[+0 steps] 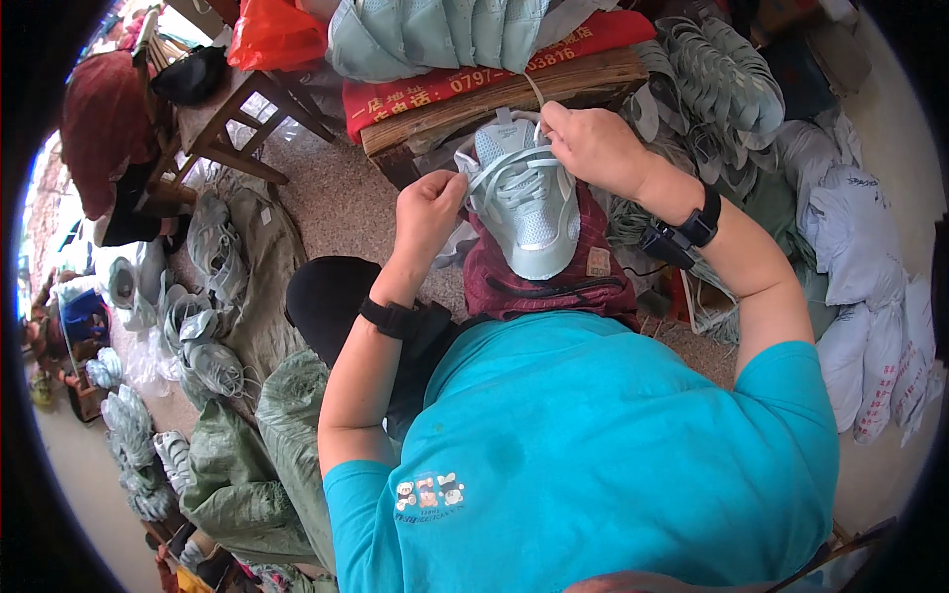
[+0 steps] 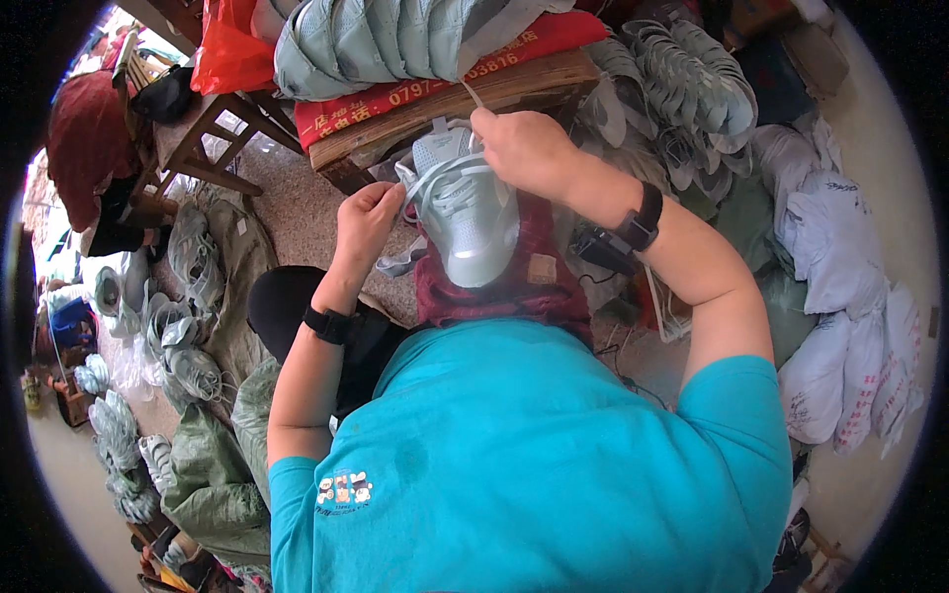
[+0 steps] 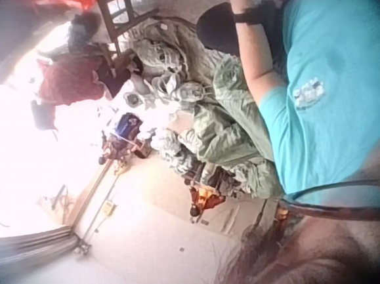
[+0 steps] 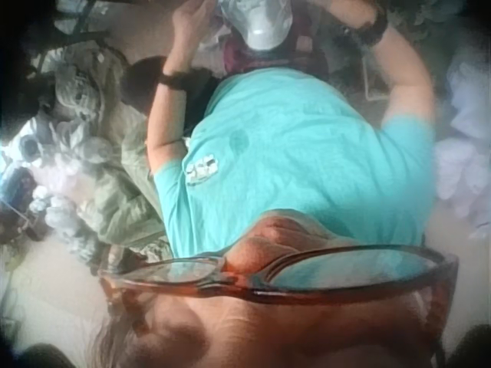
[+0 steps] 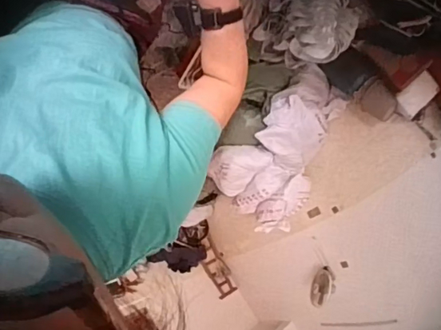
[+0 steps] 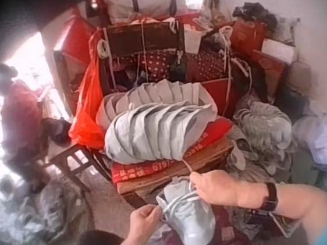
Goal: The person threads shoelaces through the eyelets of a light-colored sneaker, pulling the laces tight and adjusting the fit. They repeat this process for multiple shoes, stacking the finished ones on a nearby table.
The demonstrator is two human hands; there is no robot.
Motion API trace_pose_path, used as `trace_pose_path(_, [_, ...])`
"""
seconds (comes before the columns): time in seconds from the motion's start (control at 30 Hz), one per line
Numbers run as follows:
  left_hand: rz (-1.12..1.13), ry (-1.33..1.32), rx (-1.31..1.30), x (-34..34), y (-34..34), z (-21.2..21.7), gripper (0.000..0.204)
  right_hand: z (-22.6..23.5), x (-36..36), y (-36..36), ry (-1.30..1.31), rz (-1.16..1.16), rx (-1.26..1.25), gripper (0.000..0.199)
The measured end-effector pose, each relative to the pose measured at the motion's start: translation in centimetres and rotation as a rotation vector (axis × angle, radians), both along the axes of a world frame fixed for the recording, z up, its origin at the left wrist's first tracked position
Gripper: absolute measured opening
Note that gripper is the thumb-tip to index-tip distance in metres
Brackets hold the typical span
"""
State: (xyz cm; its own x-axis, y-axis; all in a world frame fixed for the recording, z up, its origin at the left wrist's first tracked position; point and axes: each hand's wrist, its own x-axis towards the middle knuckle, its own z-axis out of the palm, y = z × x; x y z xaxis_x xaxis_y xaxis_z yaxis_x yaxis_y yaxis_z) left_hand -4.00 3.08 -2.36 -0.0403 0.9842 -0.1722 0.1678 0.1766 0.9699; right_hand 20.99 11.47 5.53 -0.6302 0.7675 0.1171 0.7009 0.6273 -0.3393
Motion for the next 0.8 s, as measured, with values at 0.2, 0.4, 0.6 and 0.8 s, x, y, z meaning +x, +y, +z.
trace_pose_path(0.2, [-0.046,-0.191,-0.154,0.3,1.3,1.8,0.021,0.7,-1.1,0.7,-0.156,0.030,-0.091,0.024])
trace_pose_path(0.4, [-0.206,-0.240,-0.367,-0.9,3.3,2.9,0.022,2.6,0.1,3.5,-0.073,0.216,-0.348,0.027])
trace_pose_path(0.6, [-0.229,-0.321,-0.508,-1.0,4.2,3.8,0.027,3.1,1.1,6.3,-0.052,0.244,-0.622,0.030])
trace_pose_path(0.8, [-0.206,-0.561,-0.584,-1.4,4.4,2.2,0.026,2.6,1.2,7.0,-0.007,0.180,-0.827,0.027])
